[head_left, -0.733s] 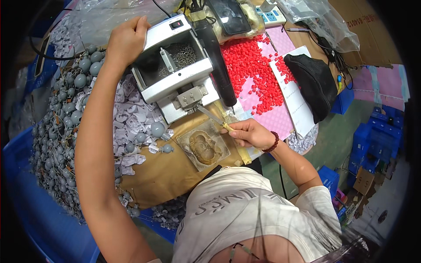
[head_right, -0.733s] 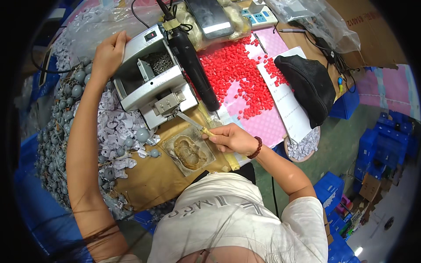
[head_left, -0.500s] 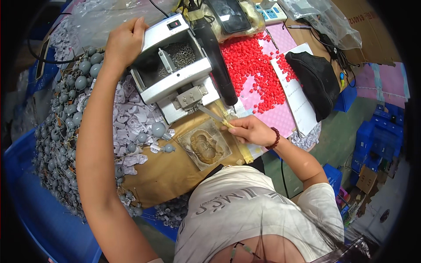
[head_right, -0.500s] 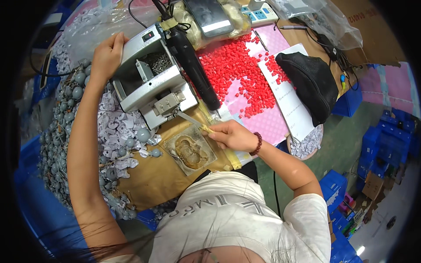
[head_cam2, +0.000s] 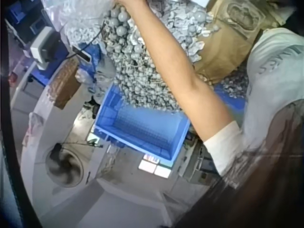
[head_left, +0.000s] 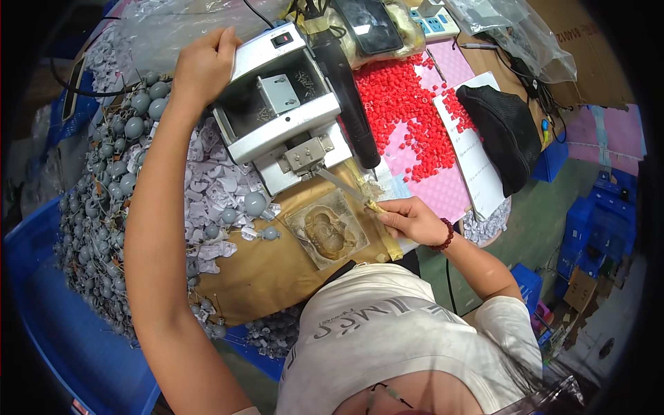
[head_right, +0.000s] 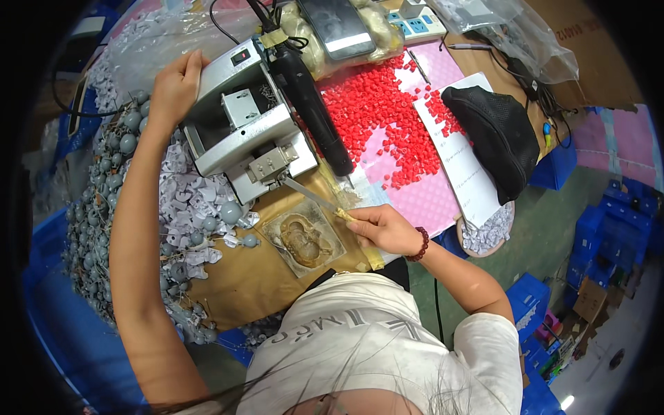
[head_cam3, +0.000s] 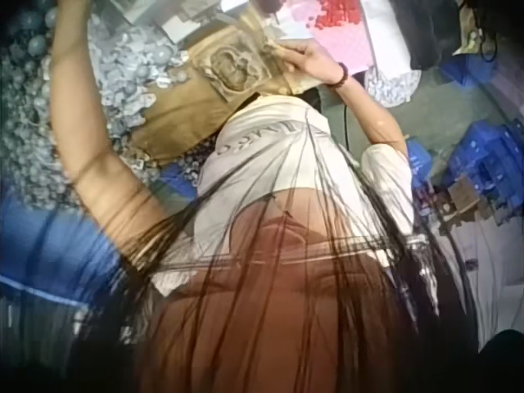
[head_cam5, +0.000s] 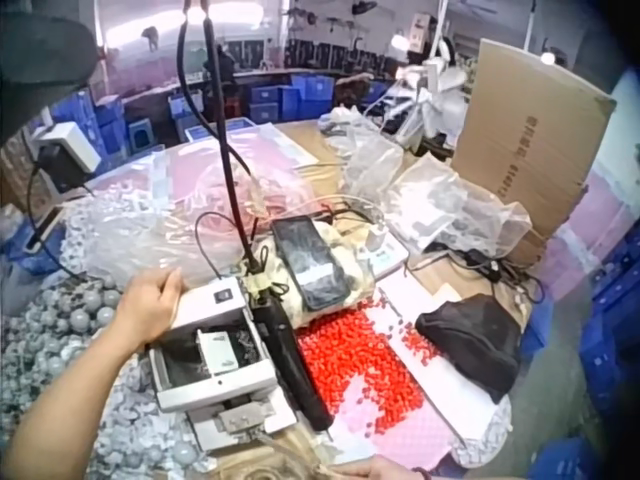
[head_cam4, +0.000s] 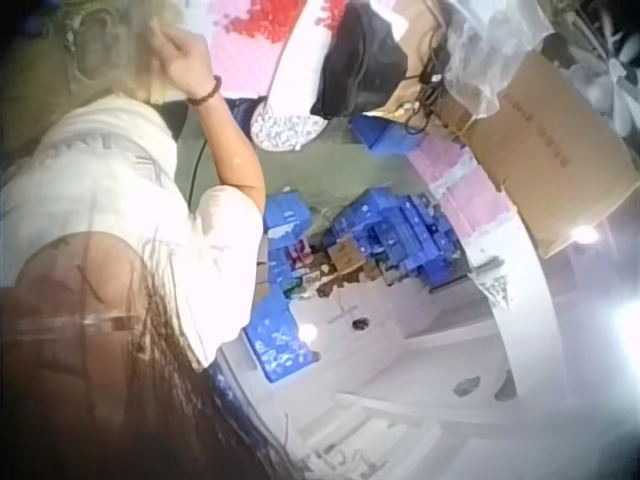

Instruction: Assembling small gray spherical parts and red plastic components using an electric screwdriver and a testing machine on a factory workbench.

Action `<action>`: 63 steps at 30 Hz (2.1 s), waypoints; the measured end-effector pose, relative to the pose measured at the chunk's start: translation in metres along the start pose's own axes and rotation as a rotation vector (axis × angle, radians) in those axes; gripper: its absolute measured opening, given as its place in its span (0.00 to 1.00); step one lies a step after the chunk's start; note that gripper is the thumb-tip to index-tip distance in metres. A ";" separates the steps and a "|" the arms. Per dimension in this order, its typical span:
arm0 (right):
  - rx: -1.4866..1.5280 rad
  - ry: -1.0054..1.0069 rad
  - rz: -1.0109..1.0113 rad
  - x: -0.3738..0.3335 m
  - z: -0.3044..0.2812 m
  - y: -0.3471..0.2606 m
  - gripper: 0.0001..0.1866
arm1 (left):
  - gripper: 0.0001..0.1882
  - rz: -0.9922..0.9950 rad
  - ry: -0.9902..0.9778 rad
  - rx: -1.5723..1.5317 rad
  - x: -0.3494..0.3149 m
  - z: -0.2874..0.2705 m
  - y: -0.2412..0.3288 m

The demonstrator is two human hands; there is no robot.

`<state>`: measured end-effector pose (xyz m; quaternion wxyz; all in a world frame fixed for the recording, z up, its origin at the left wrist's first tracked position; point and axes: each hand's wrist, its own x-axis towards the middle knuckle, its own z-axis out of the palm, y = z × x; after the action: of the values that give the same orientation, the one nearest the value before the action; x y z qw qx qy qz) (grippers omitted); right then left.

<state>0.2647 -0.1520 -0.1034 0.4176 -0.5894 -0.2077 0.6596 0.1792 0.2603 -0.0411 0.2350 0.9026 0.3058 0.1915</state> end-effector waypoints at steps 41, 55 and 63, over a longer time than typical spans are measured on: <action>-1.198 0.143 -0.505 -0.004 -0.007 -0.019 0.13 | 0.19 0.046 0.108 0.133 -0.010 -0.003 0.006; -0.765 0.742 -0.793 0.083 -0.015 -0.063 0.27 | 0.27 0.147 0.302 0.036 -0.208 0.000 0.060; -0.256 0.356 -0.577 0.126 -0.025 -0.087 0.28 | 0.49 -0.044 0.334 0.003 -0.252 0.063 0.075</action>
<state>0.3202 -0.0076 -0.1183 0.5389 -0.6596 -0.3705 0.3705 0.0581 0.0271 -0.1027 0.1839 0.8517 0.3604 0.3331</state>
